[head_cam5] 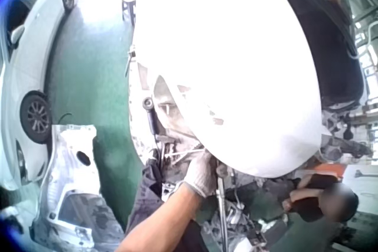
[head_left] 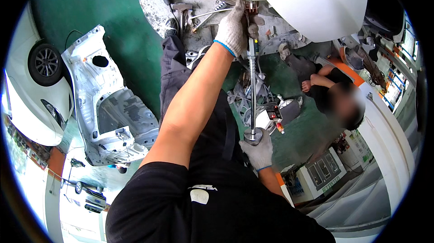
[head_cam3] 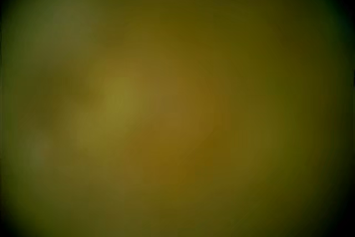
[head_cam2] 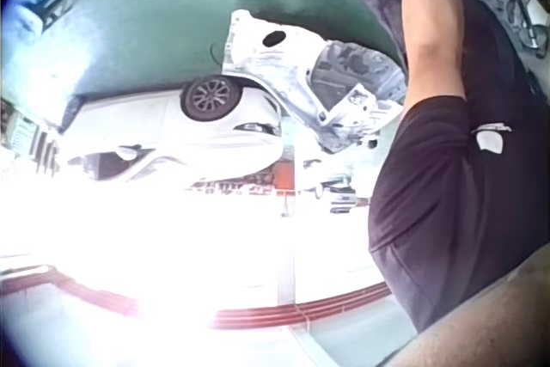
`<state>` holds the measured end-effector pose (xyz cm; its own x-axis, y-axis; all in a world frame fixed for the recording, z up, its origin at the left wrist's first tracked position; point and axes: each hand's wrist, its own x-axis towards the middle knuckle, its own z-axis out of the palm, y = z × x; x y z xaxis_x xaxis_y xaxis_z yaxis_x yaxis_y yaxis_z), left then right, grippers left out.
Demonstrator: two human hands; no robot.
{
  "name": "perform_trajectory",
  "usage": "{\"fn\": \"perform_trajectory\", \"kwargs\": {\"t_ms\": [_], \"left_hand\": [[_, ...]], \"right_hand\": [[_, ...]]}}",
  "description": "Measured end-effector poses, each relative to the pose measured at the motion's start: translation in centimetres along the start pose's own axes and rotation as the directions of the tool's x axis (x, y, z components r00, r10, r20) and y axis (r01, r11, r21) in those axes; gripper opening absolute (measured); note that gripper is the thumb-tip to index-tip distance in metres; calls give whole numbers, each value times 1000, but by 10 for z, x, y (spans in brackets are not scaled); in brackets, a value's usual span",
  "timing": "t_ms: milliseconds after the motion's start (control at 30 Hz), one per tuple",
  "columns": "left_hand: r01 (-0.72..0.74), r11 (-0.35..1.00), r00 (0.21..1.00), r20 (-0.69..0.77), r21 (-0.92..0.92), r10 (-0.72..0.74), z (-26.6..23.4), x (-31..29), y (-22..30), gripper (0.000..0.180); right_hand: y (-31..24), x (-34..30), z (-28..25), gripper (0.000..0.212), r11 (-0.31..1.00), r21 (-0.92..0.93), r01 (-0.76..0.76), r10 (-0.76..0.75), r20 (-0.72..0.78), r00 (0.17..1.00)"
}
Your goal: The person uses a metal puller tool and a pneumatic heat gun to repair a dent on the underside of a car's hood. They repeatedly heat the metal and pull it back into shape.
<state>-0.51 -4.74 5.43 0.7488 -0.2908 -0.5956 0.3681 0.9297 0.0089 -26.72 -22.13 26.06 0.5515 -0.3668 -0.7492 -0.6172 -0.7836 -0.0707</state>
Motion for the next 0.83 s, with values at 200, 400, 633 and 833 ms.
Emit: {"fn": "perform_trajectory", "kwargs": {"t_ms": [200,400,633,833], "left_hand": [[11,999,998,-58,-33,-13,16,-13,5,28],[-39,997,999,-11,69,40,4,-8,-5,26],[-108,971,993,-30,213,117,7,-11,-6,11],[-120,945,982,-103,303,158,11,-8,-8,15]], "right_hand": [[8,37,0,82,1000,-3,-6,7,209,978],[-60,97,-8,71,903,407,138,-263,270,926],[-106,153,-13,45,790,613,-6,-308,405,861],[-72,123,-5,56,905,400,145,-261,253,932]]}}
